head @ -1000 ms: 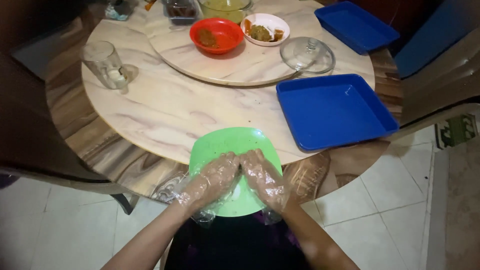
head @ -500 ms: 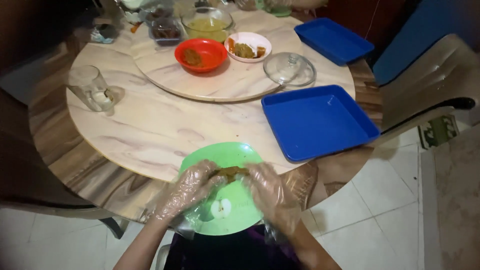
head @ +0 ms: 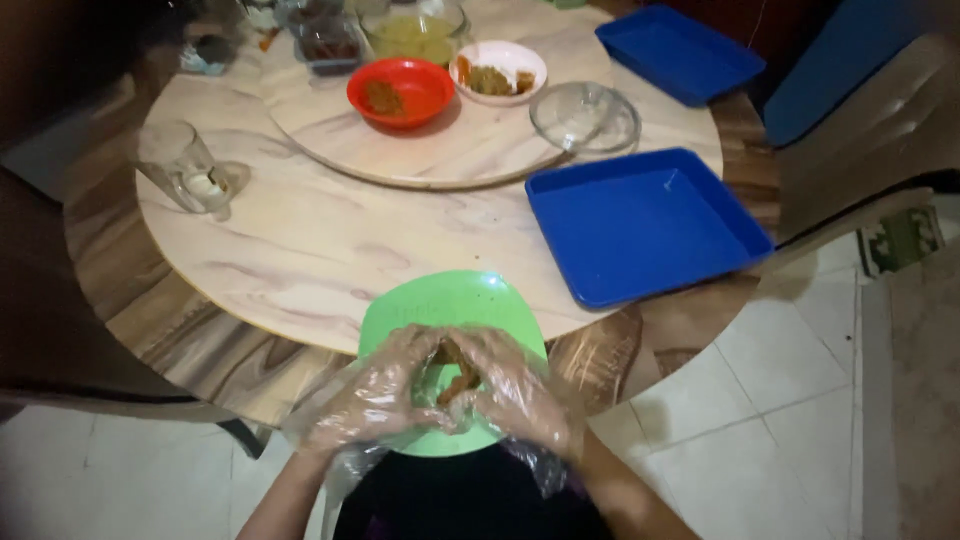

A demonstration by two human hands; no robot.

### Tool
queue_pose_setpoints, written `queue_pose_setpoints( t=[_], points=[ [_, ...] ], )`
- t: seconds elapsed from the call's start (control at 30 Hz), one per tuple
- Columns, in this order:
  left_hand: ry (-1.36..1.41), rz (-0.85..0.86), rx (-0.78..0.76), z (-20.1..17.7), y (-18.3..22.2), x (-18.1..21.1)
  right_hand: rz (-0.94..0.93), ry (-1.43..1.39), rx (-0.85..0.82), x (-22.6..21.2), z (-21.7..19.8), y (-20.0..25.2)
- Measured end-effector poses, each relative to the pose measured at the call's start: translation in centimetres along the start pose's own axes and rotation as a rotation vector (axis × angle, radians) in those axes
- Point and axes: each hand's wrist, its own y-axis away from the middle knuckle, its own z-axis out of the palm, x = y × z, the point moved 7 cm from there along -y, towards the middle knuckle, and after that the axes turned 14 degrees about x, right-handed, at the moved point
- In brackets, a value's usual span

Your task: A person wearing gloves is shaping and detailing a piece of dough on a green plastic board.

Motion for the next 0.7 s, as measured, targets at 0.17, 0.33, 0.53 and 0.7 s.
queue_pose_setpoints(
  t=[0.17, 0.33, 0.53, 0.7],
  points=[
    [-0.292, -0.022, 0.139, 1.2, 0.3, -4.3, 0.231, -0.330, -0.107, 0.0, 1.1, -1.6],
    [-0.317, -0.024, 0.190, 3.2, -0.2, -9.1, 0.065, -0.459, 0.122, 0.4, 0.4, -1.5],
    [-0.216, 0.058, 0.240, 3.2, 0.9, -10.1, 0.012, -0.842, 0.309, 1.4, 0.7, -0.8],
    [-0.197, -0.064, 0.177, 2.4, 0.2, -7.9, -0.029, -0.622, 0.287, 3.9, 3.0, 0.3]
  ],
)
